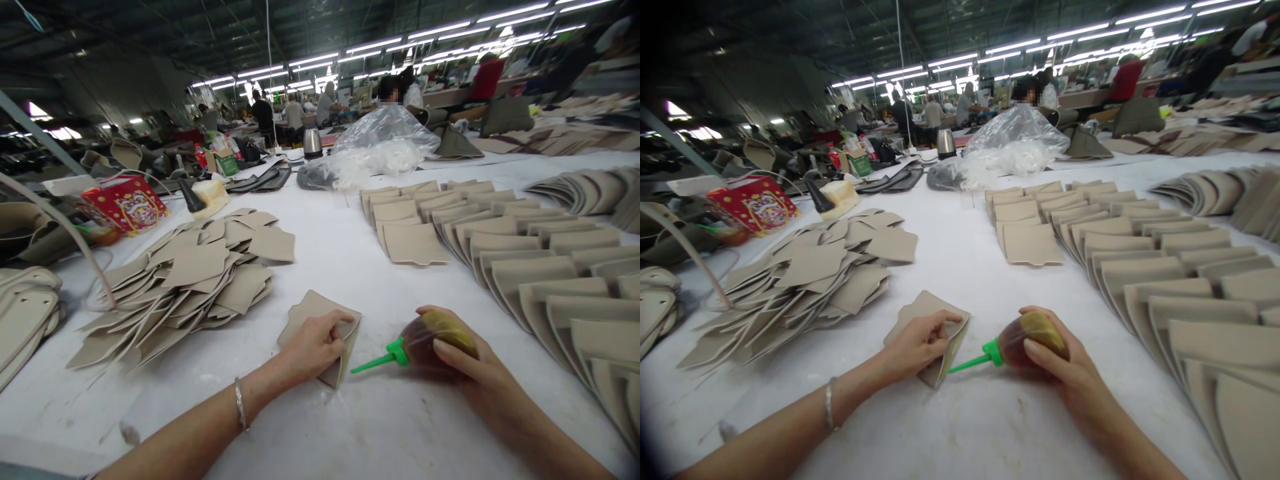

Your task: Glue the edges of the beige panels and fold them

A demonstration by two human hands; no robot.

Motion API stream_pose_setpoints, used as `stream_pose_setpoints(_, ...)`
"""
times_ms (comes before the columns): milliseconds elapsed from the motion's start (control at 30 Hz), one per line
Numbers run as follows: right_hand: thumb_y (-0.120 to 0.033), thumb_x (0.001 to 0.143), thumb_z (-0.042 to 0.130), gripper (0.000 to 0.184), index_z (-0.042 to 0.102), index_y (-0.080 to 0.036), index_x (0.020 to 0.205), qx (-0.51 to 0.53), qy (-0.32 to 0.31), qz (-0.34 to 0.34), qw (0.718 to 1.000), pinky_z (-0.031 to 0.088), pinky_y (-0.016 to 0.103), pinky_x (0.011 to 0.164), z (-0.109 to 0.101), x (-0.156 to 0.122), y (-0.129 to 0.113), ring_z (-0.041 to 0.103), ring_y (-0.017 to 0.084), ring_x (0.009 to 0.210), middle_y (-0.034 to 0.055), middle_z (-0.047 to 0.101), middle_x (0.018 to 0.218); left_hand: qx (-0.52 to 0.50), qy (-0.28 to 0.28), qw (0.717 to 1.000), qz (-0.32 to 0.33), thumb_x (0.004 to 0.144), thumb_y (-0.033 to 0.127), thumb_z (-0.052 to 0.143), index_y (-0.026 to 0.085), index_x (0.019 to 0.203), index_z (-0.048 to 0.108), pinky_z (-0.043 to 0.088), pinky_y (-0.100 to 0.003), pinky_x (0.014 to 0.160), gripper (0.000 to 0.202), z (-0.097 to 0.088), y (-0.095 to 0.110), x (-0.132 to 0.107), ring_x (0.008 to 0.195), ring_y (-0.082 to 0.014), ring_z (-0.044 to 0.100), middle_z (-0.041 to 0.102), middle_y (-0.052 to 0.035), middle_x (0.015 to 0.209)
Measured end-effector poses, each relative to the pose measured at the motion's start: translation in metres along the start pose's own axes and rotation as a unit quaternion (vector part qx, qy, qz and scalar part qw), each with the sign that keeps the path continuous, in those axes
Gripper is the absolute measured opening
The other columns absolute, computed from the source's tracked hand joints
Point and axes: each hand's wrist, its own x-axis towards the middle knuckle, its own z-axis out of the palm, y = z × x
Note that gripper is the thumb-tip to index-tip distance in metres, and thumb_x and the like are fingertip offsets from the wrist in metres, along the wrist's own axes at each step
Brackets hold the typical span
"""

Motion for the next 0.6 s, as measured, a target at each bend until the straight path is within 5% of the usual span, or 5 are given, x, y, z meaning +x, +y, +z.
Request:
stream_pose_setpoints(67, -0.046, 0.069, 0.080, 0.044, 0.071, -0.027, 0.109, 0.106, 0.021, 0.040, 0.993, 0.061, 0.038, 0.073, -0.005, 0.003, -0.003, 0.070, 0.029, 0.088, 0.0056, 0.074, 0.102, 0.002, 0.023, 1.000, -0.013, 0.083, 0.018, 0.047, 0.019, 0.119, 0.062, 0.039, -0.024, 0.061, 0.040, -0.006, 0.000, -0.001, 0.060, -0.0133, 0.052, 0.056, 0.0041, 0.071)
stream_pose_setpoints(200, -0.032, 0.065, 0.080, 0.032, 0.076, -0.026, 0.097, 0.254, 0.108, 0.066, 0.959, 0.062, 0.028, 0.068, -0.018, 0.010, -0.017, 0.072, 0.022, 0.087, 0.0023, 0.073, 0.114, 0.167, 0.203, 0.962, -0.066, 0.082, 0.031, 0.057, 0.017, 0.116, 0.060, 0.041, -0.030, 0.077, 0.037, -0.029, -0.009, 0.002, 0.088, -0.0207, 0.057, 0.060, -0.0063, 0.098)
stream_pose_setpoints(300, -0.025, 0.069, 0.071, 0.028, 0.076, -0.022, 0.097, 0.338, 0.156, 0.076, 0.925, 0.061, 0.026, 0.062, -0.023, 0.010, -0.032, 0.073, 0.022, 0.081, 0.0054, 0.074, 0.109, 0.206, 0.197, 0.949, -0.138, 0.073, 0.031, 0.066, 0.015, 0.103, 0.061, 0.038, -0.029, 0.071, 0.034, -0.047, -0.021, 0.009, 0.084, -0.0221, 0.056, 0.060, -0.0065, 0.092)
stream_pose_setpoints(433, -0.018, 0.078, 0.059, 0.029, 0.075, -0.015, 0.102, 0.468, 0.186, 0.107, 0.857, 0.062, 0.030, 0.058, -0.027, 0.006, -0.050, 0.073, 0.025, 0.076, 0.0131, 0.075, 0.105, -0.029, 0.064, 0.977, -0.200, 0.065, 0.042, 0.073, 0.018, 0.070, 0.052, 0.025, -0.022, 0.051, 0.032, -0.065, -0.032, 0.021, 0.052, -0.0098, 0.039, 0.045, 0.0057, 0.059)
stream_pose_setpoints(600, -0.014, 0.078, 0.064, 0.030, 0.076, -0.014, 0.105, 0.525, 0.167, 0.076, 0.831, 0.063, 0.033, 0.058, -0.045, 0.003, -0.048, 0.074, 0.029, 0.080, 0.0161, 0.073, 0.110, -0.359, 0.072, 0.910, -0.196, 0.057, 0.039, 0.085, 0.018, 0.068, 0.048, 0.014, -0.016, 0.039, 0.044, -0.067, -0.014, 0.051, 0.040, -0.0024, 0.029, 0.040, 0.0100, 0.052)
